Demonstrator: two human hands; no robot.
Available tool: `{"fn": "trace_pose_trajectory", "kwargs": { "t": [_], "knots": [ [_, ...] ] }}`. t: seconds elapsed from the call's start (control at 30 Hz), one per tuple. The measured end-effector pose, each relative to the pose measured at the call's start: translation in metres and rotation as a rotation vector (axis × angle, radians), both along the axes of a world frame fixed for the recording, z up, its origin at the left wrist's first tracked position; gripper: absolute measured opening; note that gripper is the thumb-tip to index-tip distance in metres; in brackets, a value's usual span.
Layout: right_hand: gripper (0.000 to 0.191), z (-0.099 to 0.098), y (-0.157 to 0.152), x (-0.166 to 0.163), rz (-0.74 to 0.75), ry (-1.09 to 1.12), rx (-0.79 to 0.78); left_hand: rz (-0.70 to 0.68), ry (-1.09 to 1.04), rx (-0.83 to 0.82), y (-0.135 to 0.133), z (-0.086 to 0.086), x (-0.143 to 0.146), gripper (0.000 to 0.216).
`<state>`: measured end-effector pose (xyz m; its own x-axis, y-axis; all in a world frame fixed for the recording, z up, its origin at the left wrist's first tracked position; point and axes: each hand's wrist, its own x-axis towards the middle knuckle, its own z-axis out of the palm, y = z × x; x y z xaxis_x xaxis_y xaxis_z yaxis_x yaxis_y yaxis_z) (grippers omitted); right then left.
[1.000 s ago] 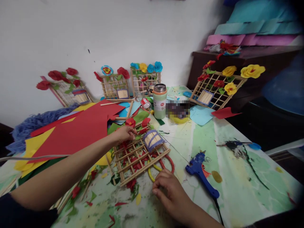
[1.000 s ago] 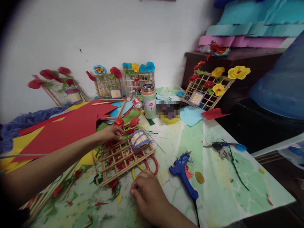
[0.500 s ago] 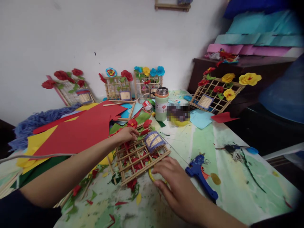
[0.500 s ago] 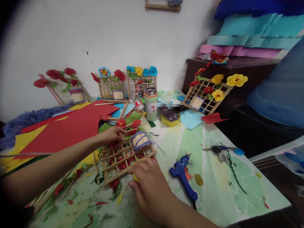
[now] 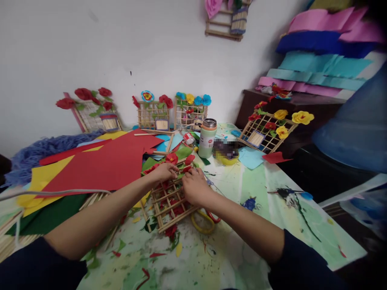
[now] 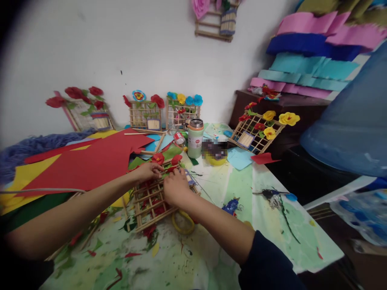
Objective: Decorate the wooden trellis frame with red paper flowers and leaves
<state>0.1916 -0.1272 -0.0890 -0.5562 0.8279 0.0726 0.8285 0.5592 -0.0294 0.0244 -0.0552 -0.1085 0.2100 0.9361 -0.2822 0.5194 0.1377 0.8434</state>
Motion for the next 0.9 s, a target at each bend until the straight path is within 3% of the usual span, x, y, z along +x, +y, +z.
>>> {"fn": "trace_pose_trajectory", "kwargs": {
  "t": [0.33,0.57,0.9],
  "knots": [
    [0.029,0.025,0.012,0.002,-0.052,-0.03,0.089,0.006,-0.021,0.009,0.004,-0.003,-0.002,0.023],
    [0.03,0.016,0.012,0.001,-0.064,-0.081,0.048,0.034,-0.023,0.027,0.0,0.001,-0.006,0.026],
    [0.033,0.008,0.013,-0.004,-0.081,-0.031,0.144,0.031,0.023,0.095,0.003,-0.003,-0.009,0.024]
  ]
}}
